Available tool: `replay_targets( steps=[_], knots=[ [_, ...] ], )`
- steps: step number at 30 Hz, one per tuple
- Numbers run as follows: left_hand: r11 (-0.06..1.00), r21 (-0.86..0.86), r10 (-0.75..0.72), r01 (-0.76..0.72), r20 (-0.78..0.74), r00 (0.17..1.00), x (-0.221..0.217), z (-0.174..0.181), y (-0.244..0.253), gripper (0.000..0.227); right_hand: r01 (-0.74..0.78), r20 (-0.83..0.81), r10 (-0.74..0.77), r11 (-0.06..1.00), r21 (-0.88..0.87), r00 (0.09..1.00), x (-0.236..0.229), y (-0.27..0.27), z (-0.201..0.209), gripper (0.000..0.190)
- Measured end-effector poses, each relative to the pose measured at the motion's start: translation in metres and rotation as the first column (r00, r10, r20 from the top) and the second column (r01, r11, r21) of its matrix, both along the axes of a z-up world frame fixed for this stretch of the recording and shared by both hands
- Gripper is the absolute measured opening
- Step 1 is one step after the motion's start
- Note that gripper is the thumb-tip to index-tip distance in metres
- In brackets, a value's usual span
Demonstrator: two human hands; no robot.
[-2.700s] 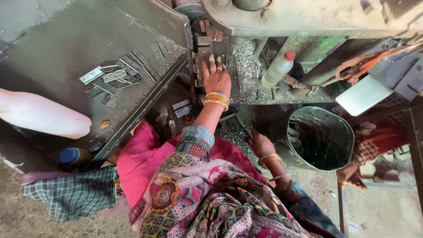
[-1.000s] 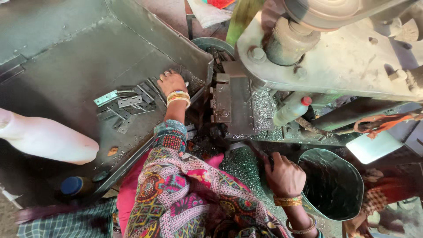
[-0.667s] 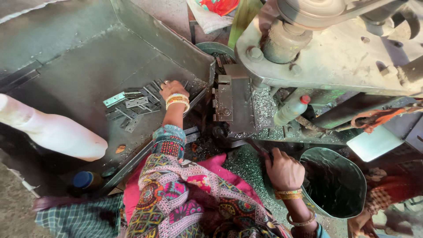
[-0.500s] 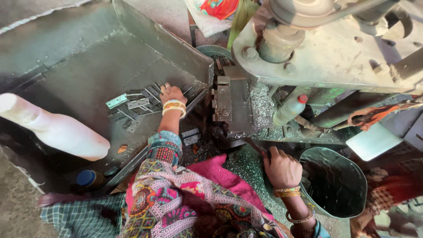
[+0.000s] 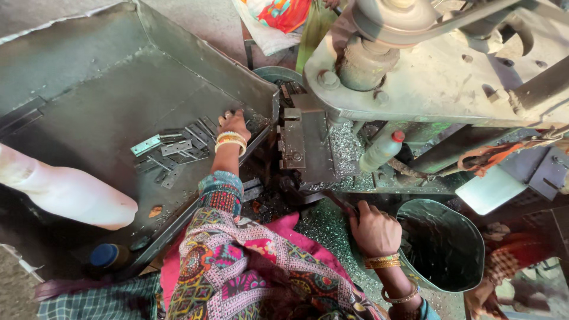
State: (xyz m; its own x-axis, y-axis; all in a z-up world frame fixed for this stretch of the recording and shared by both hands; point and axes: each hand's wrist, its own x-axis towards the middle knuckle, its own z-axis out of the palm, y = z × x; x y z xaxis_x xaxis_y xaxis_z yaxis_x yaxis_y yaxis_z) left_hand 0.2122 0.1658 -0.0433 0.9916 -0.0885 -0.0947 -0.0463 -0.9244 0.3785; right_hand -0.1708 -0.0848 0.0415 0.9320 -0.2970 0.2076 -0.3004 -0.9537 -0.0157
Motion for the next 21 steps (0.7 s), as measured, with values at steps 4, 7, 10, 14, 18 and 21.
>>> replay_targets(
  steps=[4, 7, 10, 14, 18, 21],
  knots=[
    [0.982, -0.125, 0.135, -0.142, -0.065, 0.989, 0.023, 0.0, 0.011, 0.079, 0.038, -0.035, -0.038, 0.999, -0.014, 0.999, 0.004, 0.003, 0.002, 0.028],
    [0.942, -0.316, 0.127, -0.11, 0.034, 0.991, 0.021, -0.006, 0.023, 0.063, 0.042, -0.034, -0.043, 0.999, -0.022, 0.999, 0.003, 0.003, 0.002, 0.029],
    [0.901, -0.416, 0.217, -0.126, 0.18, 0.959, -0.007, -0.012, 0.03, 0.036, 0.008, -0.004, -0.008, 1.0, -0.025, 1.0, -0.001, 0.004, 0.0, 0.03],
    [0.882, -0.455, 0.362, -0.119, 0.496, 0.789, -0.046, 0.01, -0.009, 0.036, 0.009, 0.032, -0.007, 0.999, -0.044, 0.999, 0.006, 0.003, 0.001, 0.029],
    [0.745, -0.651, 0.11, 0.145, 0.334, 0.936, -0.116, 0.007, -0.086, 0.036, 0.02, -0.006, -0.02, 0.998, -0.063, 1.0, -0.001, 0.002, -0.005, 0.032],
    [0.908, -0.364, -0.003, 0.208, 0.489, 0.872, -0.158, 0.008, -0.128, 0.042, 0.006, -0.079, -0.007, 1.0, -0.013, 0.997, -0.001, -0.001, -0.004, 0.033]
  ],
)
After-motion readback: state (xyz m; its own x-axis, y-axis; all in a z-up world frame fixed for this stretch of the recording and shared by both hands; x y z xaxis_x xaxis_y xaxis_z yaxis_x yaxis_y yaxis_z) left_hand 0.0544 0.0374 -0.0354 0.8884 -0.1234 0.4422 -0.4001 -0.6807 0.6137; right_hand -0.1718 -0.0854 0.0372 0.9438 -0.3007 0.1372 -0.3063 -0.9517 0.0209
